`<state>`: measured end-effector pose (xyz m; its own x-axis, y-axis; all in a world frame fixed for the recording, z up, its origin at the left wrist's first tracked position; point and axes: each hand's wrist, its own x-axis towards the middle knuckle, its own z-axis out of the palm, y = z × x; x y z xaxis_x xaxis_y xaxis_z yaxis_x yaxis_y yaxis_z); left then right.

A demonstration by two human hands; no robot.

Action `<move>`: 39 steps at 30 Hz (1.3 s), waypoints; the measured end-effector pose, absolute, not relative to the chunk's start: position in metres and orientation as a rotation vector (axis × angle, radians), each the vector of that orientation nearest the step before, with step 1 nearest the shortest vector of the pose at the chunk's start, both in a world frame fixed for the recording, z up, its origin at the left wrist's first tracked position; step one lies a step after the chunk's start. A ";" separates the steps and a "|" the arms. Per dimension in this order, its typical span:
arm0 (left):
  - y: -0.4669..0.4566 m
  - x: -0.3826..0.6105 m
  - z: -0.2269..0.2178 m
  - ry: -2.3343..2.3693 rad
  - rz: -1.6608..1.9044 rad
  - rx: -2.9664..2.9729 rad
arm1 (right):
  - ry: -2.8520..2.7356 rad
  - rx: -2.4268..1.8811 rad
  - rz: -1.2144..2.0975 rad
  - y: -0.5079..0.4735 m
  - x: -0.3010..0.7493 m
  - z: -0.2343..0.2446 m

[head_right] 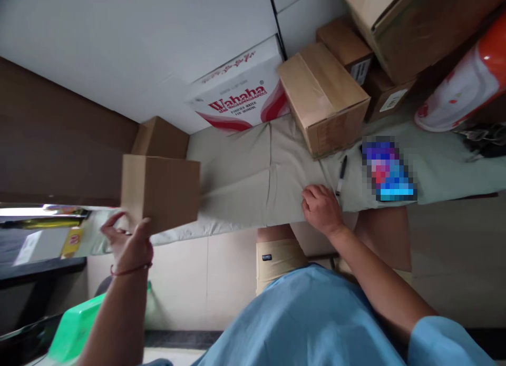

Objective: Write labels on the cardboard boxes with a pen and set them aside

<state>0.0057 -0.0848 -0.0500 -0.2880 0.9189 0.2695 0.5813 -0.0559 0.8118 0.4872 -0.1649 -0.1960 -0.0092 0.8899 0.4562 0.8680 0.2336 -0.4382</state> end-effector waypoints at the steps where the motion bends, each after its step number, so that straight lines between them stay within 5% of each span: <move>1: -0.099 0.017 -0.054 1.852 1.280 1.566 | -1.831 -1.602 0.076 -0.164 0.488 -0.196; 11: -0.145 0.151 -0.056 1.161 0.810 1.677 | -0.931 -1.338 1.058 -0.211 0.519 -0.161; 21: -0.122 0.224 -0.093 0.970 0.877 1.799 | -1.142 -1.484 0.899 -0.279 0.539 -0.161; 29: -0.143 0.219 -0.124 1.005 1.039 1.328 | -1.204 -1.440 0.790 -0.262 0.543 -0.149; 39: -0.157 0.218 -0.095 1.111 1.277 1.223 | -0.812 -1.354 1.011 -0.247 0.537 -0.122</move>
